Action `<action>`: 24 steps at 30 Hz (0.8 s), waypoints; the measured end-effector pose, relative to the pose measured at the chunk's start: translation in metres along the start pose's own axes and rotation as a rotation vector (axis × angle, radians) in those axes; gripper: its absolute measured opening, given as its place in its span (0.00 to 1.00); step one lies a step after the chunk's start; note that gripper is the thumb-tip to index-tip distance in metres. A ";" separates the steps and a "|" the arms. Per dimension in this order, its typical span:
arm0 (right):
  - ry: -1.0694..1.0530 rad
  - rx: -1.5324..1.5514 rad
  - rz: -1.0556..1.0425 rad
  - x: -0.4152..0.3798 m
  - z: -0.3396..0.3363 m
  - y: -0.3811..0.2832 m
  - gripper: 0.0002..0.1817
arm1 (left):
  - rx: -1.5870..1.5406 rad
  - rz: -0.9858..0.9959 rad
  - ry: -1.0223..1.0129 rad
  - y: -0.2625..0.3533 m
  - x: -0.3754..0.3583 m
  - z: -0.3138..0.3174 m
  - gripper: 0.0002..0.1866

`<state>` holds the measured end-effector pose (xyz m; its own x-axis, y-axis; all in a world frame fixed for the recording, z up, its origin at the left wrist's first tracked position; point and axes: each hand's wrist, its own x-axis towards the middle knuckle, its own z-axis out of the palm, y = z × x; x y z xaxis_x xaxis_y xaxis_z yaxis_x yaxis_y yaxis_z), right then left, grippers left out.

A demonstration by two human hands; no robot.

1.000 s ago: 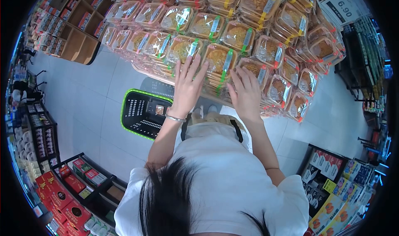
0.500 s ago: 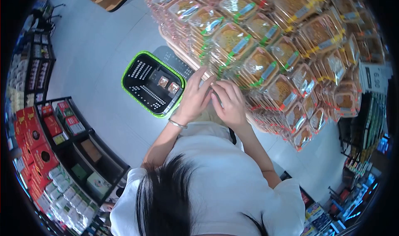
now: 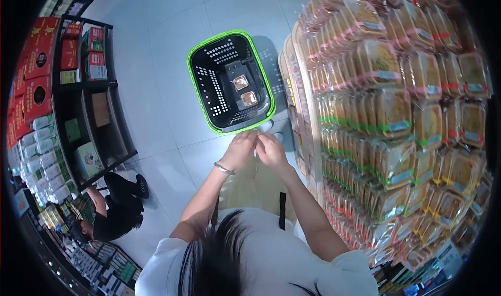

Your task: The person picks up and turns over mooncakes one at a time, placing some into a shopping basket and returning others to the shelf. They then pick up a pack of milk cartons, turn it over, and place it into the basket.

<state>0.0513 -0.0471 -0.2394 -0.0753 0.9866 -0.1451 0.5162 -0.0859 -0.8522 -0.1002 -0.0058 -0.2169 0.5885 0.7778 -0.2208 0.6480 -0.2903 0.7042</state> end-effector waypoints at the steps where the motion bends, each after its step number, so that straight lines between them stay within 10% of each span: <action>1: 0.018 0.074 0.020 0.009 0.013 0.016 0.11 | -0.071 -0.070 -0.044 -0.019 0.010 0.009 0.23; 6: -0.076 0.036 0.230 0.050 0.072 0.106 0.10 | -0.165 -0.273 0.013 -0.159 0.062 0.109 0.23; 13: 0.009 0.125 0.339 0.090 0.123 0.204 0.12 | 0.202 -0.517 -0.474 -0.342 0.158 0.223 0.23; 24: 0.130 -0.056 -0.108 0.128 0.185 0.287 0.09 | -0.296 -1.154 -0.197 -0.486 0.207 0.347 0.27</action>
<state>0.0316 0.0286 -0.5955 -0.0234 0.9996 0.0149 0.5582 0.0254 -0.8293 -0.1256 0.1034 -0.8389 -0.1833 0.3895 -0.9026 0.7203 0.6781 0.1464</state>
